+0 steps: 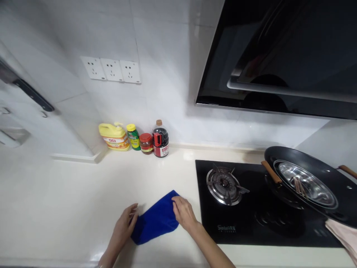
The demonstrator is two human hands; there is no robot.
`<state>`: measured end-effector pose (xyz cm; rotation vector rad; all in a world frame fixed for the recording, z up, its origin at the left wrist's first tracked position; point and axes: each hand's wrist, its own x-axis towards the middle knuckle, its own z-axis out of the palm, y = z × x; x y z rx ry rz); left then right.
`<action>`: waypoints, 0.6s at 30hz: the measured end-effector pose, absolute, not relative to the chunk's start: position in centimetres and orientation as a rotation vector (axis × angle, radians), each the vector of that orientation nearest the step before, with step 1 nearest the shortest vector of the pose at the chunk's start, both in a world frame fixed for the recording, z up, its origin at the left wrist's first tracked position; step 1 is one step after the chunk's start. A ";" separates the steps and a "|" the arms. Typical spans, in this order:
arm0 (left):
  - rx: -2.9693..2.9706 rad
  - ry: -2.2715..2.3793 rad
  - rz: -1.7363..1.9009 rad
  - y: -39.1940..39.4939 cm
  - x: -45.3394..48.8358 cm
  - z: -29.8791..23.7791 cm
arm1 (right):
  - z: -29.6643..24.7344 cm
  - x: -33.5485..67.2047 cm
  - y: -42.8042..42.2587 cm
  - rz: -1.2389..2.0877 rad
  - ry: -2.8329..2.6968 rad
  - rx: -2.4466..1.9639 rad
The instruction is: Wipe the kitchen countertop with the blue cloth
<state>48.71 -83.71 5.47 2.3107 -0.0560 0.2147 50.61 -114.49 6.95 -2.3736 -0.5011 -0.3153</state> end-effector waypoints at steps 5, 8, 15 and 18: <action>2.606 -0.146 -0.080 -85.7 49.4 6.1 | 5.6 54.0 -112.6 -0.158 -0.496 -2.588; 2.677 -0.212 -0.191 -86.3 48.5 6.9 | 5.0 54.2 -112.2 -0.098 -0.468 -2.612; 2.589 -0.222 -0.152 -84.9 49.5 10.4 | 9.4 54.2 -114.0 -0.103 -0.506 -2.369; 2.536 -0.285 0.074 -83.9 51.1 13.7 | 13.0 54.5 -114.5 -0.127 -0.474 -2.139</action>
